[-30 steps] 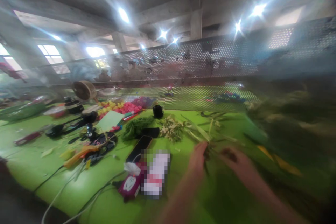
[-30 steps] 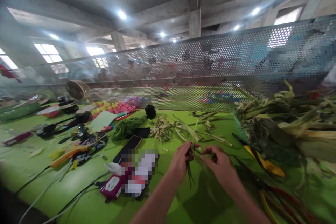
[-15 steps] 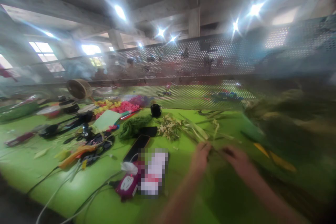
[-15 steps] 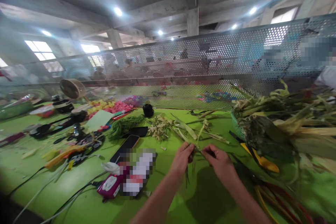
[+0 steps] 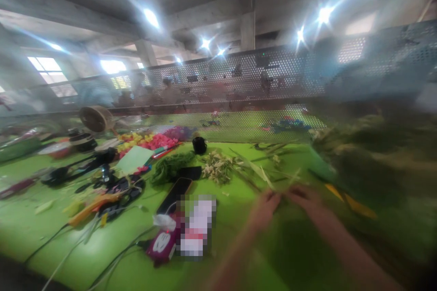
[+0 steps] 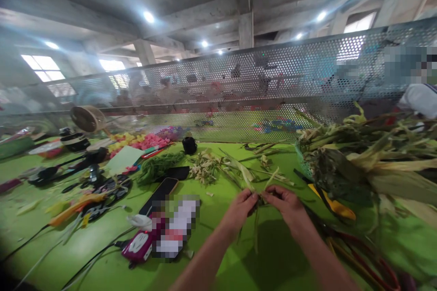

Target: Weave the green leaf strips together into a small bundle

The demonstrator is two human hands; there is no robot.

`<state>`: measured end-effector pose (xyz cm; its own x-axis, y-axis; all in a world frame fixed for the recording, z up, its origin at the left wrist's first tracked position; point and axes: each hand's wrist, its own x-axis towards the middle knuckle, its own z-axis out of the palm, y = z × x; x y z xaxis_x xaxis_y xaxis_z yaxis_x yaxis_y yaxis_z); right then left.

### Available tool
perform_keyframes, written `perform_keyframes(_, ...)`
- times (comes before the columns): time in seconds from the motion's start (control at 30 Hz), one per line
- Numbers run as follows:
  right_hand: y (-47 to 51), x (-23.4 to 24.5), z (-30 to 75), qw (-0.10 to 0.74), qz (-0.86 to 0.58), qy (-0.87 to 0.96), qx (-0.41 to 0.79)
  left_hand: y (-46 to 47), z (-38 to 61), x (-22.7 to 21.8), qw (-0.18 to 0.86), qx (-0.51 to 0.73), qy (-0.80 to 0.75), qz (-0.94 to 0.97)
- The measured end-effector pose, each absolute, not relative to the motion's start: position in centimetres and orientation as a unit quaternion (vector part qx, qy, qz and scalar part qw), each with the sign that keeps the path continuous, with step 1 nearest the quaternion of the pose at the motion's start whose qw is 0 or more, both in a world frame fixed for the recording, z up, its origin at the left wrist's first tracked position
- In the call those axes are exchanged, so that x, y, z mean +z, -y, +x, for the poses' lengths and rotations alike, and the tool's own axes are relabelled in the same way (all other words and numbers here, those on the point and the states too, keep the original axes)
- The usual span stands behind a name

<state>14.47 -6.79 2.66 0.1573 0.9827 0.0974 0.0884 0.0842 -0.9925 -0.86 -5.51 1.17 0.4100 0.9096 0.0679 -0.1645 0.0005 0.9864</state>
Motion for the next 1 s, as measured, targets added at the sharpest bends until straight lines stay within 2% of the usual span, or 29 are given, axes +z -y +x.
perform_keyframes(0.17, 7.2, 2.9, 14.4, 0.554, -0.561, 0.49, 0.372, 5.8, -0.8, 1.4, 0.599, 0.407, -0.371, 0.582)
perform_keyframes(0.43, 7.3, 3.9, 14.4, 0.539, -0.612, 0.47, 0.337, 6.8, -0.8, 3.1, 0.584, 0.391, -0.335, 0.627)
perform_keyframes(0.63, 7.3, 4.5, 14.6, 0.542, -0.607, 0.494, 0.305, 6.8, -0.5, 2.8, 0.635, 0.396, -0.342, 0.569)
perform_keyframes(0.87, 7.1, 3.3, 15.2, 0.45, -0.571, 0.585, 0.359, 5.6, -1.0, 1.7, 0.641, 0.476, -0.369, 0.476)
perform_keyframes(1.0, 6.5, 2.1, 15.4, 0.457, -0.55, 0.607, 0.347, 6.1, -0.9, 2.6, 0.643, 0.493, -0.36, 0.463)
